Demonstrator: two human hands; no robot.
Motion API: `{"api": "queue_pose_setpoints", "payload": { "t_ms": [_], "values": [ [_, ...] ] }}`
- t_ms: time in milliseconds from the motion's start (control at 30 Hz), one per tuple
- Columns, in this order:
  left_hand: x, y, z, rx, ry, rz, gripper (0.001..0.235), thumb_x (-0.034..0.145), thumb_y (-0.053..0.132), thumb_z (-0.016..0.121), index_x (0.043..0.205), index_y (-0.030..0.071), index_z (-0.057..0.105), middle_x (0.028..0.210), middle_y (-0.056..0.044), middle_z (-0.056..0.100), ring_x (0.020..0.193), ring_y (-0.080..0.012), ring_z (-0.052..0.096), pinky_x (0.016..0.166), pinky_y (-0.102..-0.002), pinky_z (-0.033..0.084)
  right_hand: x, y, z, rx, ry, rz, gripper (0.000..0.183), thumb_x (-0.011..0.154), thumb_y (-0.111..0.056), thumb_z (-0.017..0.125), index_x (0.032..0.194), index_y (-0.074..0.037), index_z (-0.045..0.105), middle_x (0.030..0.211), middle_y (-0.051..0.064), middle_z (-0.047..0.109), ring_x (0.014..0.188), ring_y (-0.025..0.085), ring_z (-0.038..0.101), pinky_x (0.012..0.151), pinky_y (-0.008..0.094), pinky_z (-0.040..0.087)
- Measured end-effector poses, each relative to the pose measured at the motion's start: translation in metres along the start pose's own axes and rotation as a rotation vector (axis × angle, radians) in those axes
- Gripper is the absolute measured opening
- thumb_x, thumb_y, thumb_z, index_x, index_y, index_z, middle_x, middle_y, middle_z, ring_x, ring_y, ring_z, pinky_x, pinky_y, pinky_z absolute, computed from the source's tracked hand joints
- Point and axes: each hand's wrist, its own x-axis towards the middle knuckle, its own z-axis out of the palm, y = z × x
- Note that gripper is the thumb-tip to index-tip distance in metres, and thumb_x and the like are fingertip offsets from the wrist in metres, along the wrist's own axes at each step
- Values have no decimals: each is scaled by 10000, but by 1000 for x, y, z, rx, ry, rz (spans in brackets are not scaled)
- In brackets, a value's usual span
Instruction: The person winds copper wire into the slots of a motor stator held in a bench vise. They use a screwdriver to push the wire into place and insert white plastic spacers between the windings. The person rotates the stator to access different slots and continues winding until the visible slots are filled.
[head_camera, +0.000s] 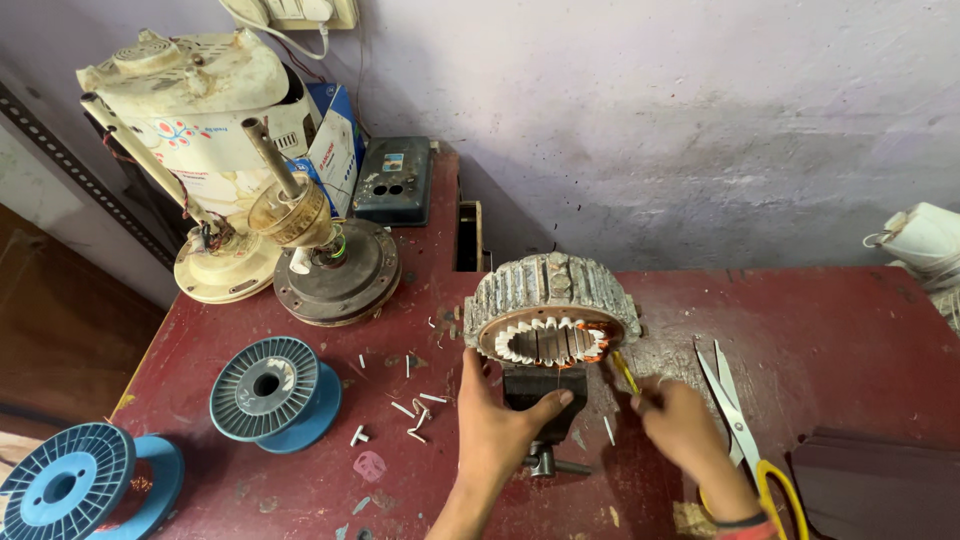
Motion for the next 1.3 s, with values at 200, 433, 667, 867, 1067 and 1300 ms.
{"api": "queue_pose_setpoints", "payload": {
  "t_ms": [200,433,667,867,1067,1300],
  "values": [
    [0,-21,7,95,176,314,811,648,161,913,1303,-26,473,1187,-185,656,1102,-272,653,971,-407,521,54,-54,-82,742,42,-364,157,968,-22,582,1117,15,617,959,113,715,912,246,713,879,378,584],
    [-12,-55,5,319,325,758,607,775,224,853,1232,-9,529,1185,-192,540,1094,-313,571,961,-416,471,73,-149,-117,1037,-308,-596,131,1026,-47,594,1155,-35,612,1079,98,693,1023,231,681,926,404,584],
    [-10,-41,-5,574,21,816,272,894,287,811,1110,123,787,986,-14,670,956,-211,552,816,-375,403,69,-195,-91,784,-516,-493,161,970,-68,637,1127,-31,634,1000,74,707,903,142,684,797,294,562],
    [-9,-30,-3,578,-122,791,198,1002,247,736,1173,164,793,958,39,662,966,-196,546,875,-381,368,61,-207,-87,619,-576,-429,183,954,-112,671,1116,-27,659,965,41,704,847,103,670,734,262,549],
    [-5,-27,-1,527,-159,840,237,933,301,748,1095,130,771,977,8,680,967,-207,552,962,-404,378,67,-211,-91,508,-593,-543,231,930,-127,680,1140,-31,660,974,25,716,865,83,680,764,244,554],
    [-6,-32,0,499,-131,837,252,880,300,762,1046,110,777,950,-8,682,949,-219,564,976,-405,382,96,-205,-78,489,-690,-612,214,931,-60,708,1123,7,644,973,42,702,875,97,664,773,247,548]
  ]
}}
